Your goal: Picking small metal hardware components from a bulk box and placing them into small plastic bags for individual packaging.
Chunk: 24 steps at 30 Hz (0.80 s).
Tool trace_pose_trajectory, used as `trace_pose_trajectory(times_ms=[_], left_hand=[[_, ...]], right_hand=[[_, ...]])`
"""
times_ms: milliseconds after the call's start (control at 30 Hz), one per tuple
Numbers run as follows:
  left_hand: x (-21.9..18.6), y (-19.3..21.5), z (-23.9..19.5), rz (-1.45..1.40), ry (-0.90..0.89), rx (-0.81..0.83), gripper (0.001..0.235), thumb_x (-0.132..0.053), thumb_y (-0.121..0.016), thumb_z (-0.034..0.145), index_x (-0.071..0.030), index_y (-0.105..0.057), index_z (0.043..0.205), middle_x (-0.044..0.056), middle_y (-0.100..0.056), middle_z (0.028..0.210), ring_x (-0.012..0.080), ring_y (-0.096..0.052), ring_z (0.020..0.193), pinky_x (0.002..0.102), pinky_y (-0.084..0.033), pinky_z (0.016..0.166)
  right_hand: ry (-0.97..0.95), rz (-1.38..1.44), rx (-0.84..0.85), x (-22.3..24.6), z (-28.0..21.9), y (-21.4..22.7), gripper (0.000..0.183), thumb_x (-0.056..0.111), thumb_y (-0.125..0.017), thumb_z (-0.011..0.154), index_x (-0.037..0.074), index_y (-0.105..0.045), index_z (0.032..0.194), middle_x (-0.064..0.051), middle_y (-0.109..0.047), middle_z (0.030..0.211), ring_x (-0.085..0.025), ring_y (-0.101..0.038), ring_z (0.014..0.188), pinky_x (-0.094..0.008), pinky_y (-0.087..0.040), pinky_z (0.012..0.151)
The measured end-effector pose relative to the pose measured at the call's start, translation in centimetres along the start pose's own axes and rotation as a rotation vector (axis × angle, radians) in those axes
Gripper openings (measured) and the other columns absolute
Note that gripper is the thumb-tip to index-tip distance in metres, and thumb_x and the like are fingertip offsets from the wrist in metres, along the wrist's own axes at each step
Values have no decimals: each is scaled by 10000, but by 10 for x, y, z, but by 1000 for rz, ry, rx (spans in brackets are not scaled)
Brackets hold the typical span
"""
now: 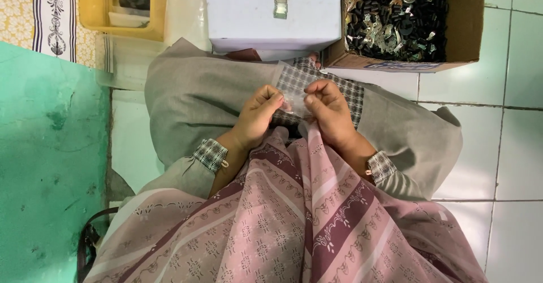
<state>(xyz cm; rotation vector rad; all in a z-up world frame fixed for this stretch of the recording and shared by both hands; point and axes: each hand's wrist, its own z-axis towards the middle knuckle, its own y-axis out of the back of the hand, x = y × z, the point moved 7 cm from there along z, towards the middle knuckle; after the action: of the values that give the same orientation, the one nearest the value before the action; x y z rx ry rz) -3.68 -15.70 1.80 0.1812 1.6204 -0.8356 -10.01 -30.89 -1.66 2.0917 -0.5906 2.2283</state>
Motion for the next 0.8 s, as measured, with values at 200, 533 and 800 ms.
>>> trace_pose_trajectory(times_ms=[200,533,800], left_hand=[[4,12,-4,138,-185,-41,249,-178,-552,1096,-95,-496,868,-35,-411,657,25,-392,636,206,-335,597],[-28,-18,-25,445,-434,-44,138,-114,-692,989,-50,-631,883,48,-567,609,136,-543,544,251,-457,559],[-65,0,-8,849,-848,-2,255,-202,-743,950,-36,-672,1130,150,-637,1081,359,-603,1045,447,-473,925]], right_hand=[[788,-794,17,83,-36,-37,260,97,-784,892,17,-709,1128,-134,-680,1034,-191,-609,643,-301,-511,501],[884,-1321,79,90,-47,-60,120,87,-612,923,94,-724,965,-46,-700,813,-256,-709,653,-341,-578,564],[653,-1337,56,94,-33,-31,493,231,-797,881,73,-667,1329,-104,-717,707,-337,-694,612,-490,-569,578]])
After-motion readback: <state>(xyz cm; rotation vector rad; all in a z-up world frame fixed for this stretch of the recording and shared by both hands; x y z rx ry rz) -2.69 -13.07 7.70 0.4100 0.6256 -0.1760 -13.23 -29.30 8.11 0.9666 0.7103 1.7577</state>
